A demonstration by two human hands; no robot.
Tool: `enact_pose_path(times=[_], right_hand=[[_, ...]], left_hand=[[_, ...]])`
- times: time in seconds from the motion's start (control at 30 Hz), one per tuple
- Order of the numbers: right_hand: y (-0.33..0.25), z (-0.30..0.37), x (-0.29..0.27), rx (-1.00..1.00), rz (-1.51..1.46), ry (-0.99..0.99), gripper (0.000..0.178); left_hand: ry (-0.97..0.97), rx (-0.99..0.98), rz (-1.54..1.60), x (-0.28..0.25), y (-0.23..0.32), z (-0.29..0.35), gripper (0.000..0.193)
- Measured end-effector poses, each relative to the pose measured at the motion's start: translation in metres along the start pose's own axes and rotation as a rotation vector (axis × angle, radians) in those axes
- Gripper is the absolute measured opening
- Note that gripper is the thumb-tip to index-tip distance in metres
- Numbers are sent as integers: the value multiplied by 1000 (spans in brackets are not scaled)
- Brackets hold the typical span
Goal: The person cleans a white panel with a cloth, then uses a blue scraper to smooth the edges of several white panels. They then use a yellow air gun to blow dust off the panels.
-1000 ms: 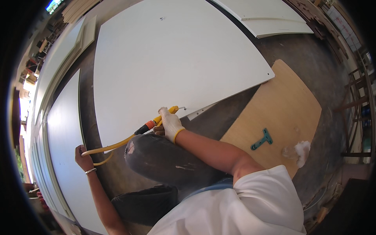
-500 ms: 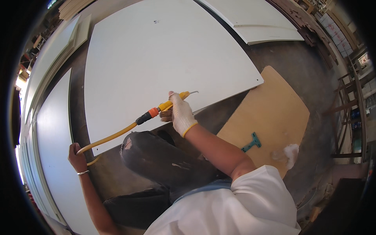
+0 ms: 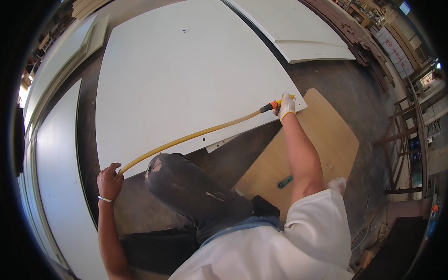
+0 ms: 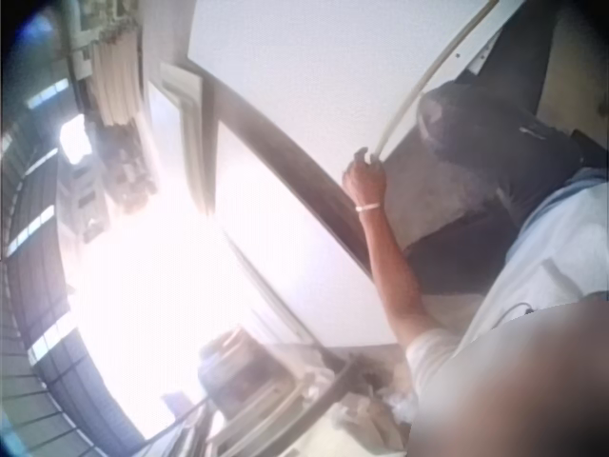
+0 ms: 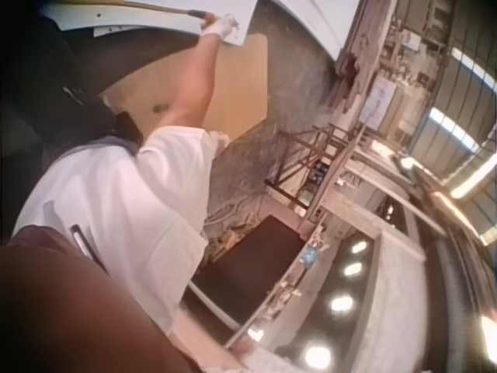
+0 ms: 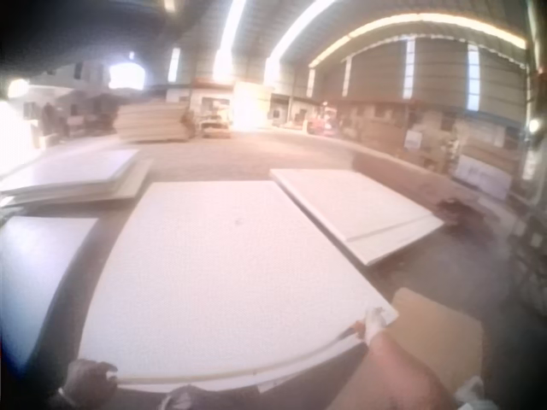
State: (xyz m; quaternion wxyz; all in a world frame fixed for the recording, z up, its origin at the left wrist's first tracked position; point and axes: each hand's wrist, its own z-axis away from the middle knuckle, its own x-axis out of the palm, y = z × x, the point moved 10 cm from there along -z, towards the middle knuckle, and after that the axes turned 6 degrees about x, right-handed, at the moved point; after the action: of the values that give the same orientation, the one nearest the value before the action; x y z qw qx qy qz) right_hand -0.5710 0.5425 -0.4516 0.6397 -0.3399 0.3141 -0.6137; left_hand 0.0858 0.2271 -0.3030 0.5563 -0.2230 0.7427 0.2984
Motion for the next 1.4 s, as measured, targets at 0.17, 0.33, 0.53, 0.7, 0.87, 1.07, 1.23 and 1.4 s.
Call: enact_pose_path(times=[0.17, 0.33, 0.53, 0.7, 0.87, 1.07, 1.23, 1.4], right_hand=[[24, 5, 34, 69, 78, -30, 26], [50, 55, 170, 58, 166, -535, 30], [69, 133, 313, 74, 357, -795, 31], [69, 136, 354, 164, 297, -519, 28], [38, 114, 379, -52, 294, -351, 23], [17, 125, 407, -343, 654, -334, 24], [13, 146, 402, -467, 763, -92, 21], [93, 188, 445, -307, 1031, -543, 18]], left_hand=[[42, -24, 21, -9, -12, 7, 17], [155, -58, 64, -28, -30, 21, 21], [195, -158, 77, -31, -61, 35, 23], [96, -498, 18, -18, -132, 68, 18], [-373, -496, 122, 44, -166, 103, 29], [-845, -396, 70, 110, -144, 114, 36], [-929, -399, -46, 117, -144, 118, 41], [-1032, -373, 88, 132, -153, 133, 44]])
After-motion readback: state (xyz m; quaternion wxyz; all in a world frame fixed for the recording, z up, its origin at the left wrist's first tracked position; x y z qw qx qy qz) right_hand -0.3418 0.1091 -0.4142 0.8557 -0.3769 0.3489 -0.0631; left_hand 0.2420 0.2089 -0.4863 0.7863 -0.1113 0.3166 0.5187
